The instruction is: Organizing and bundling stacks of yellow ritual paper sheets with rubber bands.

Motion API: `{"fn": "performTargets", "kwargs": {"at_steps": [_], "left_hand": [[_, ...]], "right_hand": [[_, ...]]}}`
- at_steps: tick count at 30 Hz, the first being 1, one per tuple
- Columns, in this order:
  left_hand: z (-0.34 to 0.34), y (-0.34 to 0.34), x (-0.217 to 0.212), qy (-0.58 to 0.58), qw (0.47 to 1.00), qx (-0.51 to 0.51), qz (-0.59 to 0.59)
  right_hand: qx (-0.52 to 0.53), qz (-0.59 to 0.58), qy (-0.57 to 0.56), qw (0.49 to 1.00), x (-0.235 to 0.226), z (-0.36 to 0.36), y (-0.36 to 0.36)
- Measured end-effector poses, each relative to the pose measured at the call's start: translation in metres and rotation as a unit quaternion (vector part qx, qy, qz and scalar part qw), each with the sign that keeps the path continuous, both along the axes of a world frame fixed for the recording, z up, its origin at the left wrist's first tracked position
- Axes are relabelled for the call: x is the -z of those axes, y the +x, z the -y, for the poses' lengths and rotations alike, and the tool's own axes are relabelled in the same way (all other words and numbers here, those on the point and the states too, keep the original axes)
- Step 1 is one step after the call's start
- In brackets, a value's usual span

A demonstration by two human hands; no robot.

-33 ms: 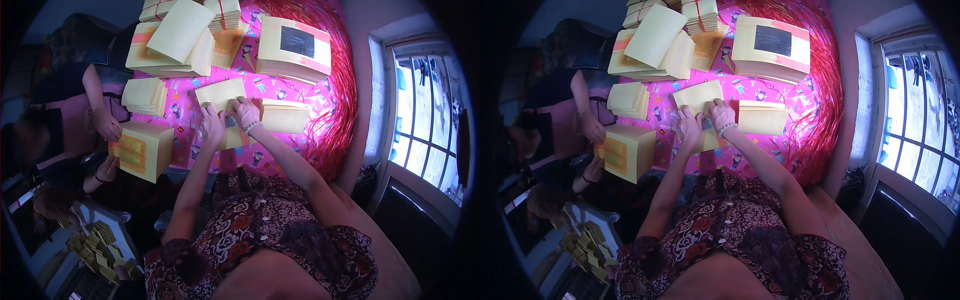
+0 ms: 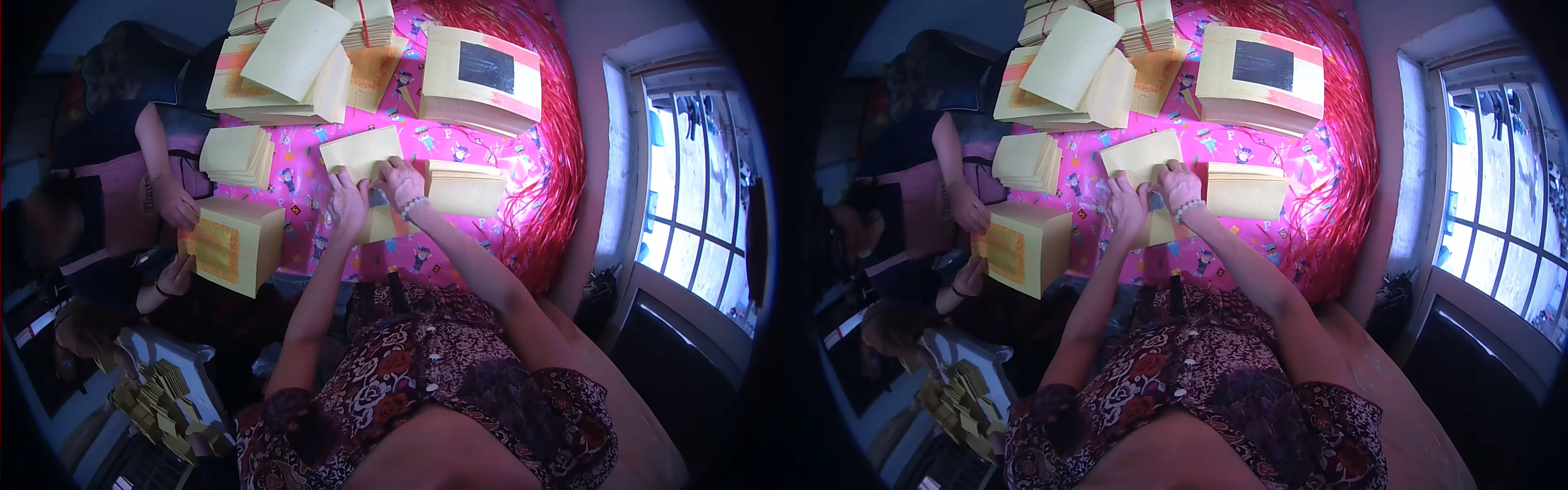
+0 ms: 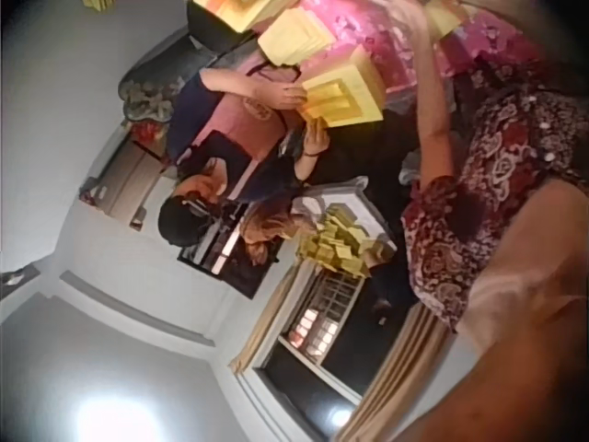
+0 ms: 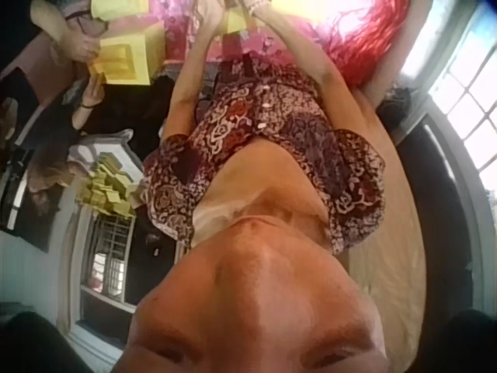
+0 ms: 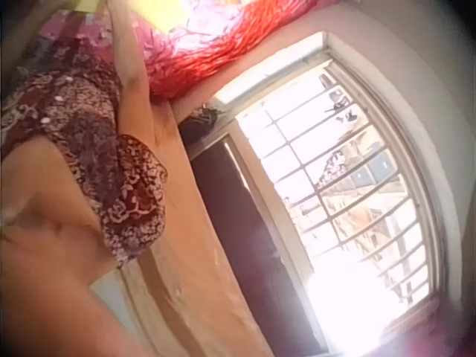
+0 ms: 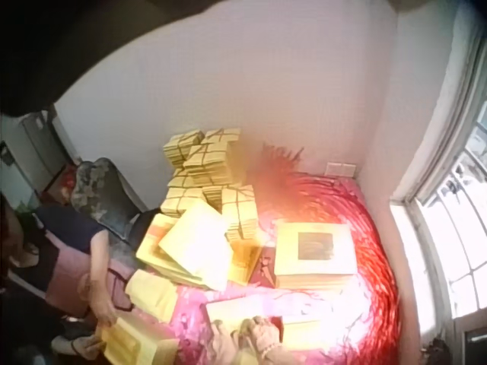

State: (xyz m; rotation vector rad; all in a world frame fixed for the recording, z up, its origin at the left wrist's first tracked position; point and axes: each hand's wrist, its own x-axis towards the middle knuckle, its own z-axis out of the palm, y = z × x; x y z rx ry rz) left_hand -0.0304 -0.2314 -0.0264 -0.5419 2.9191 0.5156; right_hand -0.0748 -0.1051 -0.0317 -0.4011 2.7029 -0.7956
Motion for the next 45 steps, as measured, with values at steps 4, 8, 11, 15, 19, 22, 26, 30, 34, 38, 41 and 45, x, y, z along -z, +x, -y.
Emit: {"fn": "performTargets", "kwargs": {"at_steps": [4,8,11,15,19,22,26,30,34,38,41,45], "left_hand": [[0.003,0.006,0.001,0.029,0.999,0.011,-0.036],[0.017,0.008,0.002,0.109,0.989,0.016,-0.095],[0.033,0.009,0.007,0.264,0.95,-0.052,-0.159],[0.041,0.023,0.014,0.147,0.964,-0.149,-0.167],[0.041,0.015,0.008,0.132,0.976,-0.166,-0.054],[0.054,0.009,0.005,0.505,0.813,-0.289,-0.039],[0.04,0.008,-0.029,0.596,0.721,-0.336,-0.113],[0.026,0.02,-0.061,0.624,0.728,-0.259,-0.116],[-0.027,0.027,-0.082,0.648,0.743,-0.15,-0.078],[-0.058,0.028,-0.071,0.684,0.728,-0.044,0.006],[-0.066,0.016,-0.048,0.647,0.759,-0.022,0.065],[-0.083,-0.008,-0.032,0.573,0.816,0.014,0.073]], "right_hand": [[-0.023,-0.019,-0.021,0.999,0.004,-0.004,-0.002],[-0.074,0.002,-0.012,0.997,-0.003,-0.007,-0.009],[-0.144,0.027,0.055,0.988,-0.015,-0.007,-0.013],[-0.24,-0.189,0.122,0.944,-0.015,-0.005,-0.011],[-0.266,-0.263,0.115,0.92,-0.01,-0.013,-0.013],[-0.251,-0.244,0.087,0.933,-0.028,-0.009,-0.014],[-0.108,-0.234,-0.042,0.965,-0.052,-0.019,-0.004],[0.134,-0.114,-0.247,0.953,-0.082,-0.054,0.018],[0.23,0.129,-0.494,0.829,-0.059,-0.112,0.037],[0.304,0.167,-0.469,0.813,-0.059,-0.173,0.055],[0.345,0.142,-0.45,0.812,-0.048,-0.209,0.063],[0.342,0.147,-0.417,0.829,-0.017,-0.234,0.07]]}}
